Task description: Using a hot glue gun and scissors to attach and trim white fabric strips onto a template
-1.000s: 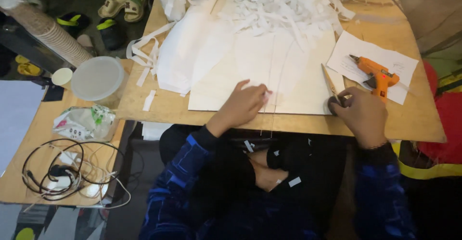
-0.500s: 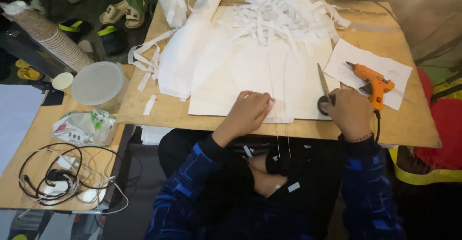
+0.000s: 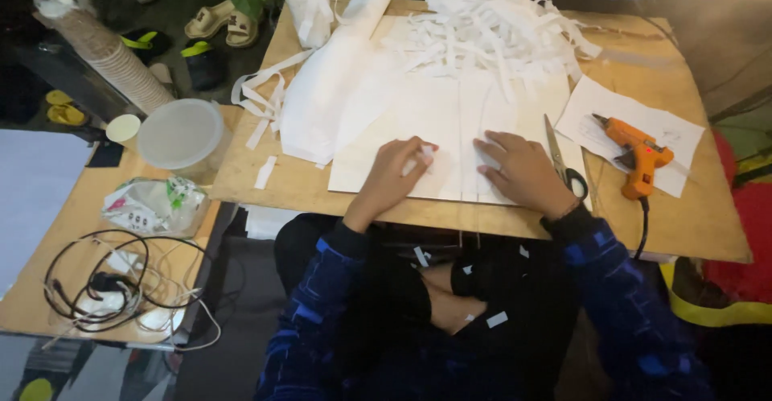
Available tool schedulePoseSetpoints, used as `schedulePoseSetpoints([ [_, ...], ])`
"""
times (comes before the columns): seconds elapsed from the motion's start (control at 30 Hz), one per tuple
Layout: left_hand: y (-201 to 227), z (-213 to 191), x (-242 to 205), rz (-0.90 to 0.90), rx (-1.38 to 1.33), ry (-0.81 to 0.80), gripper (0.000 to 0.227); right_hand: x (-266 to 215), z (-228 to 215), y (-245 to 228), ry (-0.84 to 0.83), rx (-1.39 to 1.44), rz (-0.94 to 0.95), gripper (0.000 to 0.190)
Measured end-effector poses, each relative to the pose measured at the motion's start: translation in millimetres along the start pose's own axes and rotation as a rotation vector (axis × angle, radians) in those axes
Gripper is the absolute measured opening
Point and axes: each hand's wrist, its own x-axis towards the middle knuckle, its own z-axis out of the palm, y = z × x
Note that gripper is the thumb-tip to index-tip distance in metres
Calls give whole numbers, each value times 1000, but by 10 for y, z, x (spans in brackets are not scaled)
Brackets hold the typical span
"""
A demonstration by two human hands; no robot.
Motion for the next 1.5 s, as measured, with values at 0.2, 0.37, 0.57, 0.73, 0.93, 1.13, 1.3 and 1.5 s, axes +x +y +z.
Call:
schedulePoseSetpoints([
  [0.2,-249,103,-46,-123,-279,201,19,-20,172,75,263,122,-74,49],
  [0.37,16,270,-47,-46,-313,154,19,-168,-162,-649,351,814,25,53],
  [0.57,484,136,-110,-5,-186,151,26,-92,-299,-754,418,994,145,22],
  [0.73,430,49,-174,-65,-146,107,33,-63,-99,-673,416,1040,165,16],
  [0.93,128,2,-180,-30,-142,217,9,-274,-159,-704,326,969,224,16],
  [1.13,46,-350,-187,-160,233,291,12,-785,-337,-394,479,741,331,23],
  [1.3,-271,-315,-267,-335,371,297,16,-1321,-238,269,368,368,819,23],
  [1.5,-115,-291,-236,-322,408,272,13,-1446,-119,488,167,205,907,16],
])
